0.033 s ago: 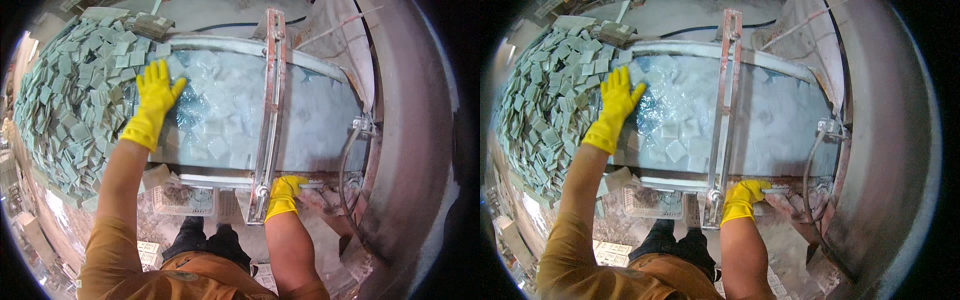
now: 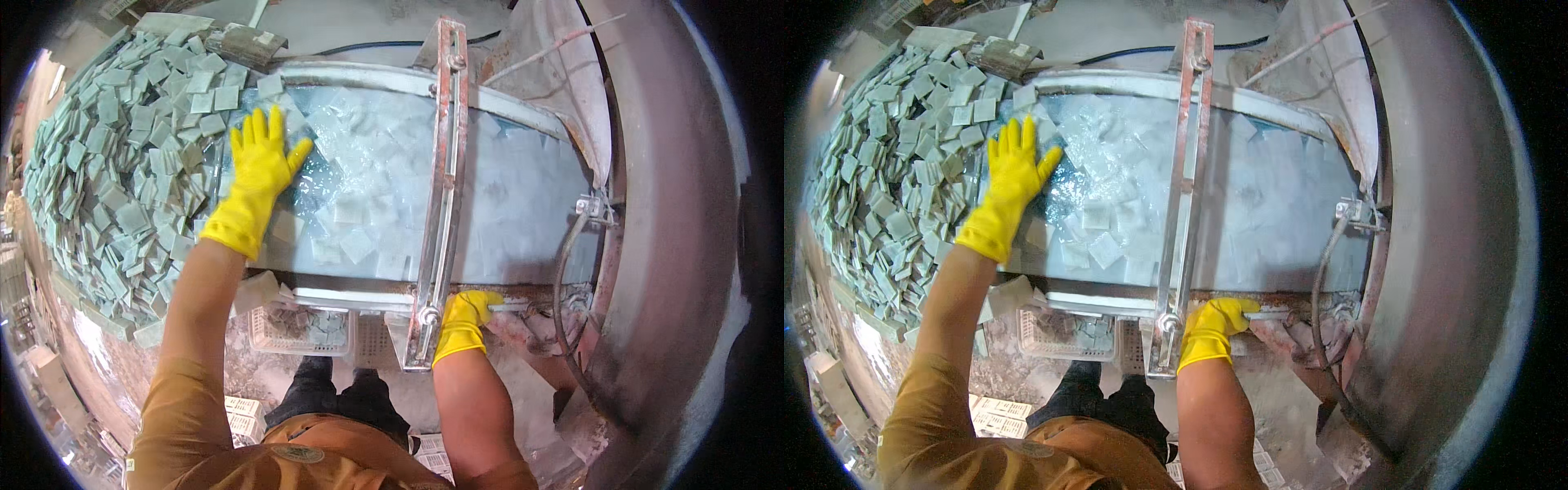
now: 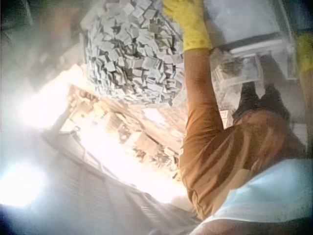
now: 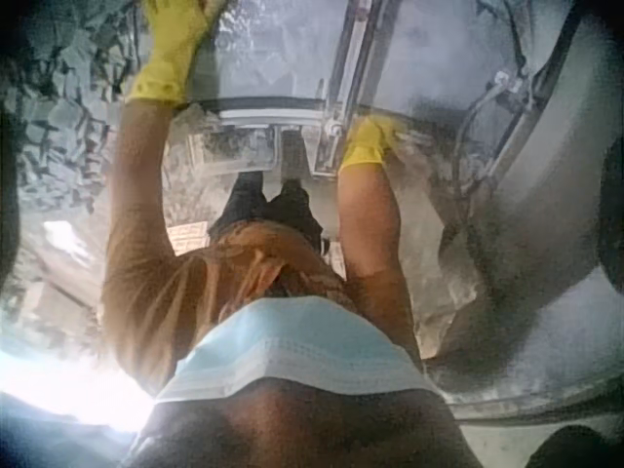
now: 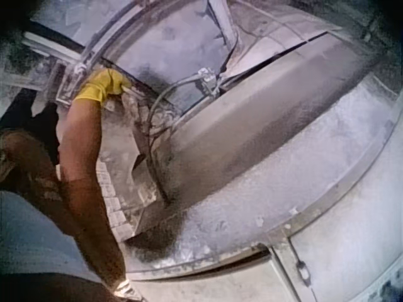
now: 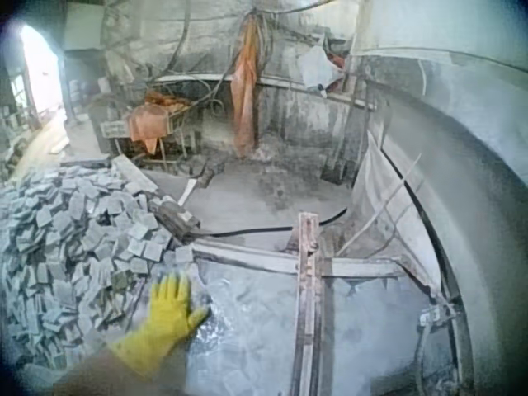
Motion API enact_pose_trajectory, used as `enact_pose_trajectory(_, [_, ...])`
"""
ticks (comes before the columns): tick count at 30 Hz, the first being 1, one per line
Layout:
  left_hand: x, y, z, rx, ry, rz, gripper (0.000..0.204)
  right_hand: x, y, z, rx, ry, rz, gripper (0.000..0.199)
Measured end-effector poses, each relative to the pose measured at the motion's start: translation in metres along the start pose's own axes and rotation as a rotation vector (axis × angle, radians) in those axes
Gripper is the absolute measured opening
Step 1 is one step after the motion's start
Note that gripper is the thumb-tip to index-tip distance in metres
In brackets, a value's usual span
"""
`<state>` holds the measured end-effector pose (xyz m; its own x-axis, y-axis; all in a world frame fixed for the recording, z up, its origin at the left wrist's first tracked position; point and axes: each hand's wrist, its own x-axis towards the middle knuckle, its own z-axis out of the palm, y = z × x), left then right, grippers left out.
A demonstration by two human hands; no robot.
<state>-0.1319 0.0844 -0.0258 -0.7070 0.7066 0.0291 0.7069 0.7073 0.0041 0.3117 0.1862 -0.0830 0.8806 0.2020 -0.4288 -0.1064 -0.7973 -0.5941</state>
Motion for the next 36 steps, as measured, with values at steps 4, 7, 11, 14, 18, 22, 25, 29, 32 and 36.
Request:
enact_pose_trajectory(4, [-0.038, 0.027, 0.001, -0.052, 0.036, 0.093, 0.094, -0.013, -0.012, -0.022, 0.017, -0.074, 0.080, 0.074])
enact_pose_trajectory(7, [0.005, 0.009, 0.003, -0.091, 0.245, 0.226, 0.091, -0.022, -0.027, -0.014, -0.087, -0.105, 0.058, 0.078])
enact_pose_trajectory(11, [0.065, -0.012, -0.017, 0.019, 0.098, 0.334, 0.092, 0.000, 0.004, -0.014, -1.335, -0.147, -0.546, 0.083])
enact_pose_trajectory(14, [0.044, -0.012, -0.011, -0.091, 0.128, 0.181, 0.093, 0.040, 0.024, 0.010, -0.647, -0.143, -0.213, 0.079])
enact_pose_trajectory(18, [-0.026, -0.001, 0.020, -0.127, 0.279, 0.144, 0.088, 0.016, 0.009, 0.015, -0.092, 0.187, -0.157, 0.074])
enact_pose_trajectory(22, [-0.042, 0.027, -0.001, -0.077, 0.104, 0.182, 0.088, 0.026, 0.010, 0.011, 0.017, 0.090, -0.026, 0.070])
enact_pose_trajectory(25, [0.005, 0.027, 0.006, -0.077, 0.150, 0.183, 0.089, 0.003, -0.001, 0.011, 0.066, 0.051, -0.091, 0.066])
enact_pose_trajectory(29, [0.006, 0.052, -0.003, -0.123, 0.034, 0.181, 0.091, -0.015, -0.013, -0.003, -0.117, 0.032, -0.104, 0.061])
enact_pose_trajectory(32, [-0.024, 0.064, -0.018, -0.212, -0.025, 0.300, 0.088, -0.043, -0.031, -0.016, -0.242, -0.062, -0.036, 0.061])
enact_pose_trajectory(36, [-0.008, 0.038, -0.025, -0.206, 0.092, 0.512, 0.080, -0.031, -0.022, -0.016, -0.187, -0.092, -0.091, 0.064])
